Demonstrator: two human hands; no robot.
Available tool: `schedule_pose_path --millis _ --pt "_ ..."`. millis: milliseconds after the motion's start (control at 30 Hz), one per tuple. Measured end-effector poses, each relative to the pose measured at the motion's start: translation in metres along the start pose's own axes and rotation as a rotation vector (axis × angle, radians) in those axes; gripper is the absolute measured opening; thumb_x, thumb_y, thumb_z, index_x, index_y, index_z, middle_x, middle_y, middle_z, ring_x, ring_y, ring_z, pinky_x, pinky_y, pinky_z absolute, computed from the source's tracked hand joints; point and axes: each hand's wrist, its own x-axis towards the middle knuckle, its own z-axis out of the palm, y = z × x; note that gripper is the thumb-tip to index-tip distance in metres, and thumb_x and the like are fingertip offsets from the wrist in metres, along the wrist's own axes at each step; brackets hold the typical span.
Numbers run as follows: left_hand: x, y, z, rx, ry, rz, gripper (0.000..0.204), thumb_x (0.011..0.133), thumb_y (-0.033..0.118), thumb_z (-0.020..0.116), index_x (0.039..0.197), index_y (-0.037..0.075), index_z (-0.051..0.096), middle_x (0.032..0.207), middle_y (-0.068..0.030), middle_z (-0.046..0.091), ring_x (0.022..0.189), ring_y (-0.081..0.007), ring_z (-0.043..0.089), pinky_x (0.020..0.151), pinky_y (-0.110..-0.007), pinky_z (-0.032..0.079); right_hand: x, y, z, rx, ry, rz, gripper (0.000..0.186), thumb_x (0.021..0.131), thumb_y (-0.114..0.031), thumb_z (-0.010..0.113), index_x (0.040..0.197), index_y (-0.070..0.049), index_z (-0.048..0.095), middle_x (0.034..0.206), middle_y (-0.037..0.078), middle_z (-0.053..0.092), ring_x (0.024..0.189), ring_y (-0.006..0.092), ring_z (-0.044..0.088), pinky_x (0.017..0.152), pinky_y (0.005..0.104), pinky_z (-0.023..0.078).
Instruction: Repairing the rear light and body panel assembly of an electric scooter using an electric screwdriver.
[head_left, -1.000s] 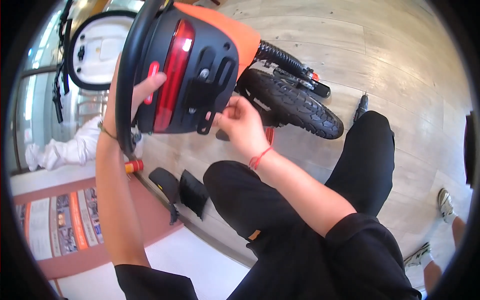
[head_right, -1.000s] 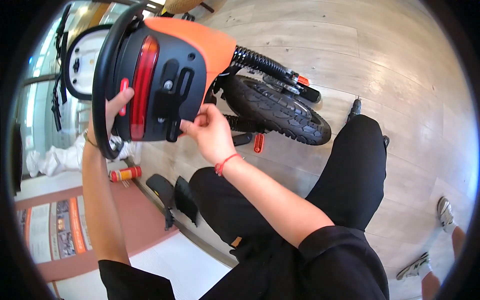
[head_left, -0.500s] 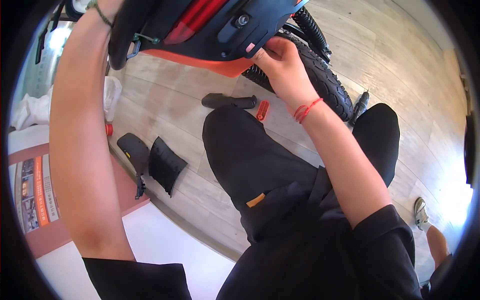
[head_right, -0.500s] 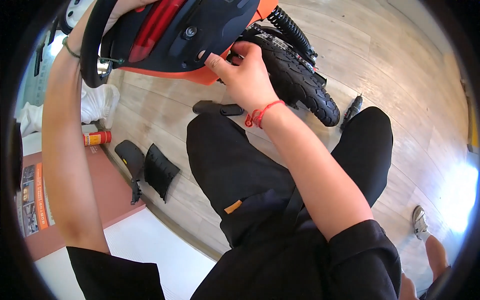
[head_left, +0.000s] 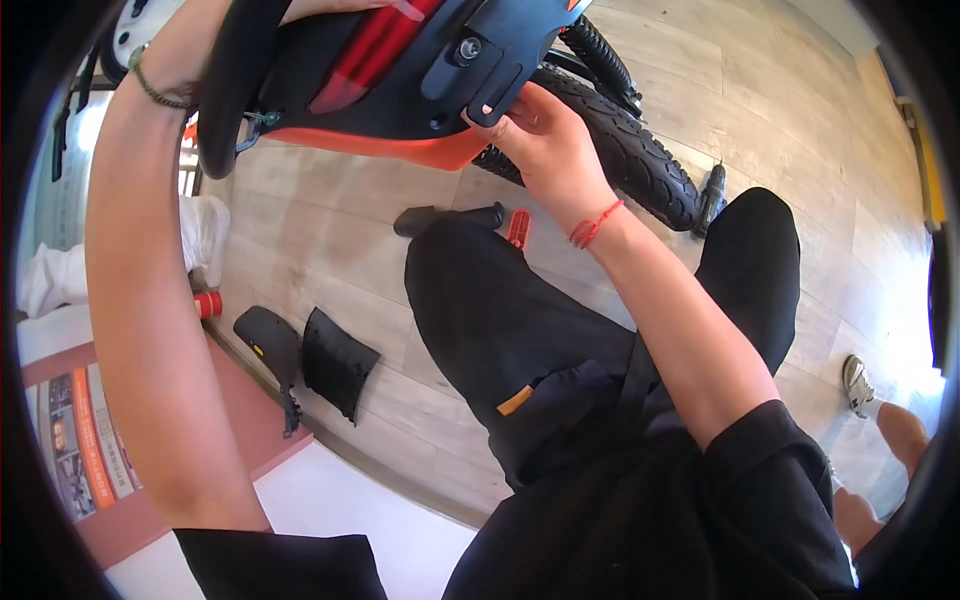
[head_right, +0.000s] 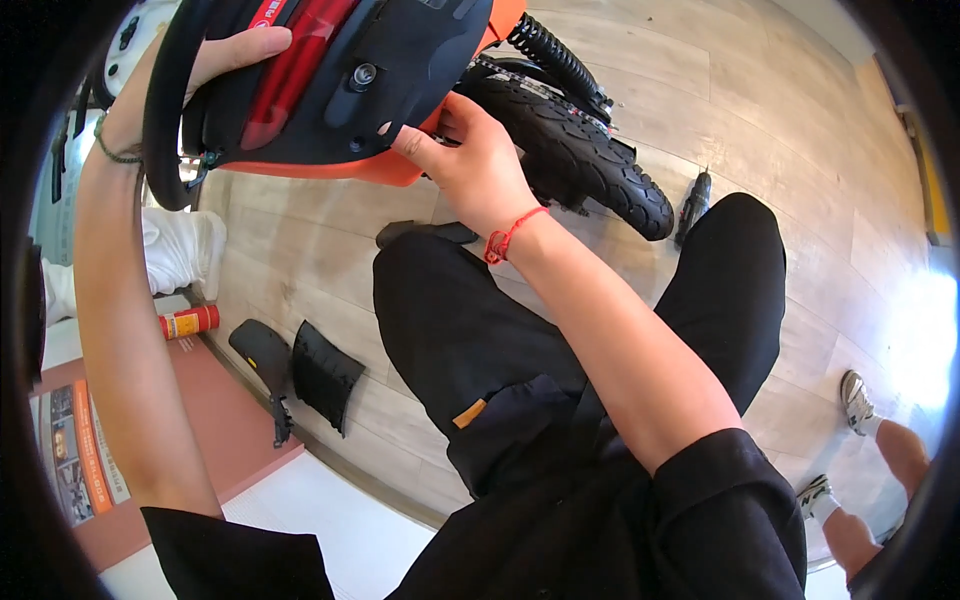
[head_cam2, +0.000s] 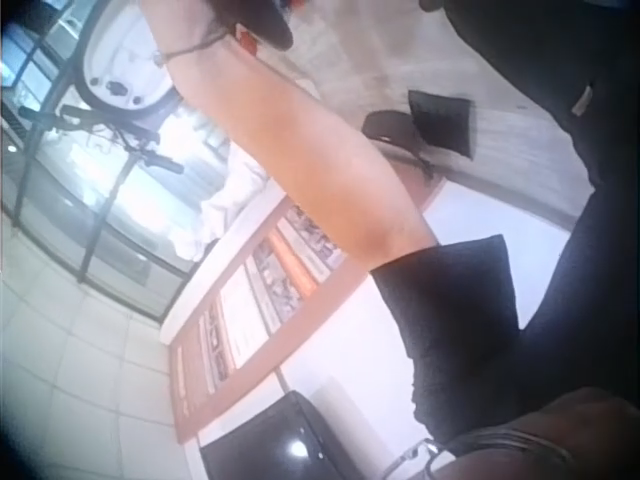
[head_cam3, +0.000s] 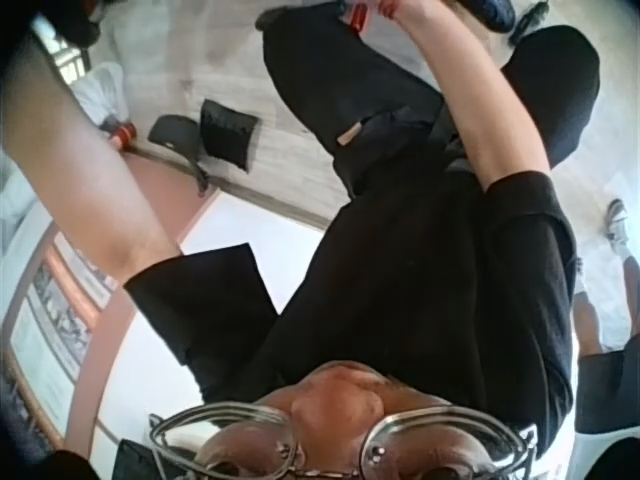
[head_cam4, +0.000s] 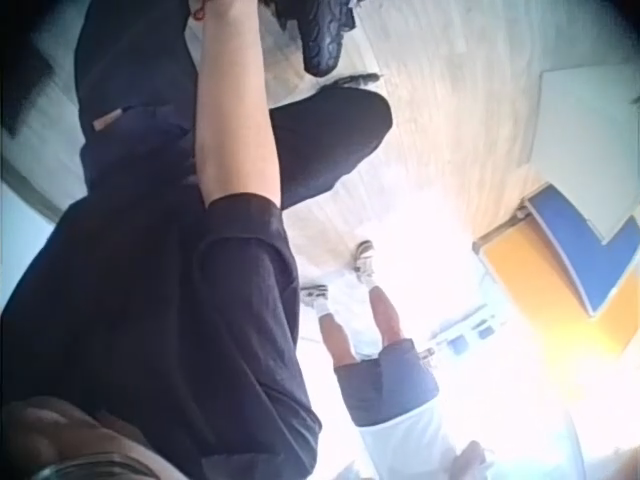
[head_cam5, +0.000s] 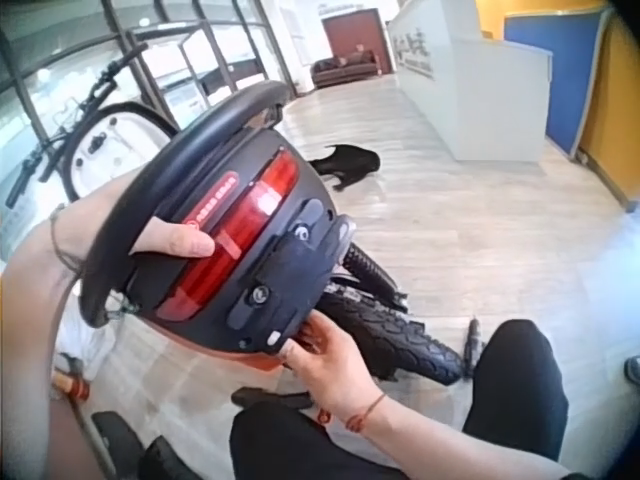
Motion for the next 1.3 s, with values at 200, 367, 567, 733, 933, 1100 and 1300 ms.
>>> schedule_pose_path --millis 200,367,567,733,933,1100,1300 --pt "-0.002 -0.014 -0.007 0.299 0.011 0.023 0.067 0.08 0.016 0.08 0.136 -0.002 0.048 0.12 -0.016 0.063 0.108 -0.0226 0.063 0.093 -0.032 0.053 0.002 0.003 -0.003 -0.193 0.085 -0.014 0.056 0.087 -0.02 0.077 0.129 0.008 0.052 0.118 0.015 0.067 0.112 0.0209 0.062 0.099 0.0341 0.049" --pt "0.006 -0.026 -0.024 0.317 0.074 -0.14 0.062 0.082 0.027 0.082 0.13 -0.003 0.058 0.11 -0.0142 0.069 0.092 -0.0188 0.069 0.082 -0.027 0.057 0.001 -0.003 -0.016 -0.119 0.057 0.002 0.054 0.091 -0.022 0.073 0.129 0.009 0.051 0.125 0.018 0.062 0.118 0.0217 0.06 0.102 0.0348 0.047" --pt "0.006 -0.03 -0.021 0.063 -0.012 0.194 0.074 0.082 0.014 0.079 0.144 -0.001 0.043 0.135 -0.0105 0.055 0.124 -0.0193 0.052 0.108 -0.032 0.037 -0.007 -0.04 -0.045 -0.21 0.627 -0.372 0.038 0.102 -0.018 0.053 0.132 0.004 0.05 0.131 0.015 0.056 0.116 0.019 0.055 0.101 0.0318 0.043" --pt "0.01 -0.021 -0.024 0.185 0.041 0.101 0.096 0.075 0.02 0.084 0.15 -0.004 0.03 0.148 -0.0152 0.039 0.139 -0.0239 0.036 0.116 -0.037 0.027 0.074 -0.022 0.016 0.147 0.907 -0.337 0.047 0.105 -0.025 0.043 0.141 0.004 0.041 0.141 0.019 0.045 0.129 0.0265 0.044 0.11 0.0366 0.033" --pt "0.012 -0.014 -0.019 0.077 0.013 0.011 0.094 0.075 0.014 0.081 0.152 -0.002 0.029 0.148 -0.0142 0.039 0.139 -0.0236 0.036 0.116 -0.038 0.027 0.088 0.015 0.025 0.012 0.866 -0.259 0.049 0.107 -0.028 0.036 0.142 0.006 0.038 0.145 0.025 0.038 0.135 0.0384 0.036 0.115 0.0413 0.027" --pt "0.012 -0.011 -0.016 0.129 0.029 -0.073 0.094 0.074 0.016 0.079 0.151 -0.001 0.029 0.148 -0.0139 0.039 0.138 -0.0251 0.038 0.115 -0.039 0.028 0.078 -0.006 0.025 0.043 0.866 -0.151 0.048 0.105 -0.027 0.04 0.141 0.006 0.039 0.144 0.025 0.04 0.135 0.0377 0.037 0.114 0.0426 0.028" --pt "0.013 -0.01 -0.016 0.164 0.041 -0.191 0.095 0.071 0.019 0.08 0.15 -0.001 0.031 0.144 -0.0136 0.042 0.133 -0.0257 0.041 0.113 -0.039 0.03 0.084 -0.022 -0.014 0.076 0.914 -0.289 0.045 0.104 -0.026 0.044 0.135 0.007 0.045 0.14 0.025 0.044 0.132 0.0377 0.04 0.113 0.043 0.029"
